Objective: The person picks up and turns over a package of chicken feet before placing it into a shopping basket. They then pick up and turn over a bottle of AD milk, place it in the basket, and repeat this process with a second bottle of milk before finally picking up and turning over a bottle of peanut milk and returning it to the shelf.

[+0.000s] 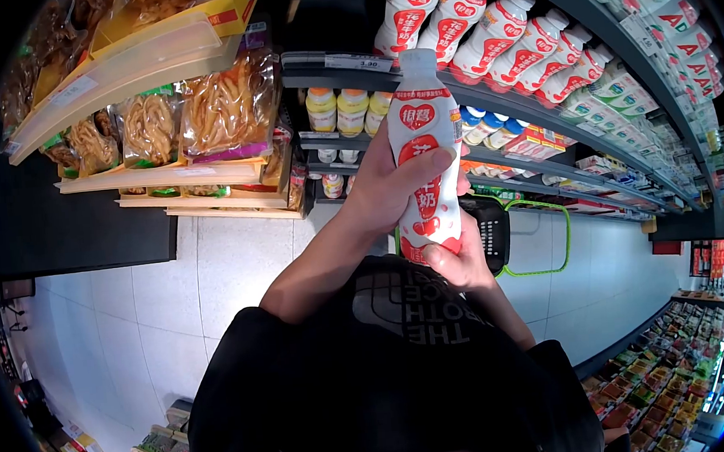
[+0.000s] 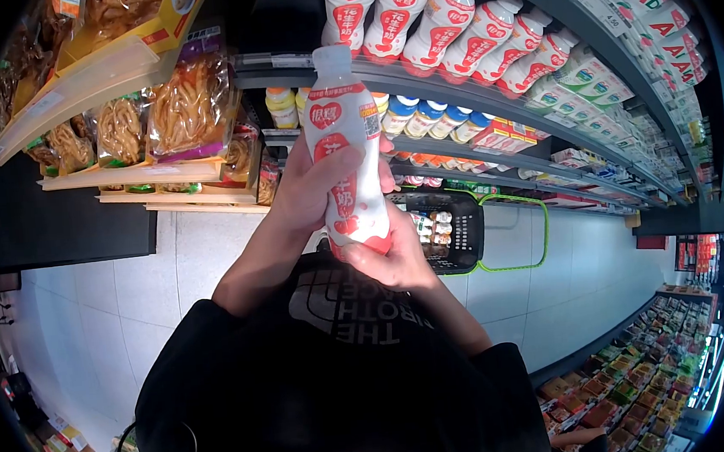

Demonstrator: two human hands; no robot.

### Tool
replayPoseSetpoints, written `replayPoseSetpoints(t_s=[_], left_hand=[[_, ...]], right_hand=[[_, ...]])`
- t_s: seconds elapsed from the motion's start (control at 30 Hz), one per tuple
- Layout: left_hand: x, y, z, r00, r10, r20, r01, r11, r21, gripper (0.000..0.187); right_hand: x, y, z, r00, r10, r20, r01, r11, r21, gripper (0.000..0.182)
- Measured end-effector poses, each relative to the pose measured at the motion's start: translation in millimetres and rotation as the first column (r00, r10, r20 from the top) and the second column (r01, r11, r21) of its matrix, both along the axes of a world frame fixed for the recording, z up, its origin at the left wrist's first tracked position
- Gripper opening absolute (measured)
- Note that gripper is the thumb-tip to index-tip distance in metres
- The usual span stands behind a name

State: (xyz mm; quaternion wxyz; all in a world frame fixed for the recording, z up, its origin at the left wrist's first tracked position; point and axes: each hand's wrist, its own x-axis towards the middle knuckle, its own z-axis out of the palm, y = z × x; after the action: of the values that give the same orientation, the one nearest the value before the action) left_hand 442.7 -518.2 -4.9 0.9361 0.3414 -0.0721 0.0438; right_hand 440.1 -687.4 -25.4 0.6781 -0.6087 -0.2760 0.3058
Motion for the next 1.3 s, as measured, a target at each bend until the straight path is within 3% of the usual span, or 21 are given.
replayPoseSetpoints(t_s=[0.7, 0.8, 0.87, 0.97, 1.0, 1.07, 1.1, 1.2, 1.3], left_hand=[[-1.3, -6.2, -5.3, 0.992, 0.039, -0.120, -0.046, 0.997, -0.060, 0.041], [0.4, -7.4, -7.8, 0.987, 0.115, -0.116, -0.111, 0.993, 0.043, 0.063], [2.3, -4.4, -13.1, 0.985, 0.072, -0.155, -0.071, 0.997, 0.009, 0.070], [6.9, -3.3, -20.9, 0.992, 0.020, -0.126, -0.028, 0.998, -0.057, 0.076], [7.5, -3.5, -21.4, 0.995, 0.007, -0.101, -0.015, 0.997, -0.080, 0.077], [6.8, -2.9, -15.5, 0.996, 0.005, -0.091, -0.019, 0.988, -0.153, 0.062], [6.4, -2.3, -13.1, 0.996, 0.004, -0.086, -0.020, 0.982, -0.189, 0.056], [11.0, 1.3, -15.5, 0.998, 0.046, -0.040, -0.052, 0.986, -0.156, 0.054], [12.2, 0.5, -20.0, 0.975, 0.190, -0.112, -0.179, 0.979, 0.101, 0.066]], right_hand=[[2.8, -4.4, -8.4, 0.999, 0.003, -0.043, -0.003, 1.000, -0.009, 0.057], [2.8, -4.1, -12.5, 0.986, 0.000, -0.166, 0.004, 1.000, 0.023, 0.062], [4.4, -4.6, -17.1, 0.960, 0.025, -0.279, -0.008, 0.998, 0.064, 0.066], [-0.7, 1.4, -3.8, 0.985, -0.065, -0.161, 0.061, 0.998, -0.026, 0.078], [1.0, 0.5, -4.9, 0.986, -0.053, -0.157, 0.057, 0.998, 0.021, 0.071], [6.5, -1.4, -8.1, 0.989, -0.026, -0.147, 0.043, 0.992, 0.115, 0.061], [6.7, -0.6, -7.7, 0.994, -0.084, -0.072, 0.090, 0.992, 0.083, 0.059], [8.8, 2.5, -3.8, 0.955, -0.258, 0.148, 0.260, 0.965, 0.006, 0.058], [11.6, 2.7, -5.8, 0.790, -0.372, 0.488, 0.447, 0.894, -0.043, 0.067]])
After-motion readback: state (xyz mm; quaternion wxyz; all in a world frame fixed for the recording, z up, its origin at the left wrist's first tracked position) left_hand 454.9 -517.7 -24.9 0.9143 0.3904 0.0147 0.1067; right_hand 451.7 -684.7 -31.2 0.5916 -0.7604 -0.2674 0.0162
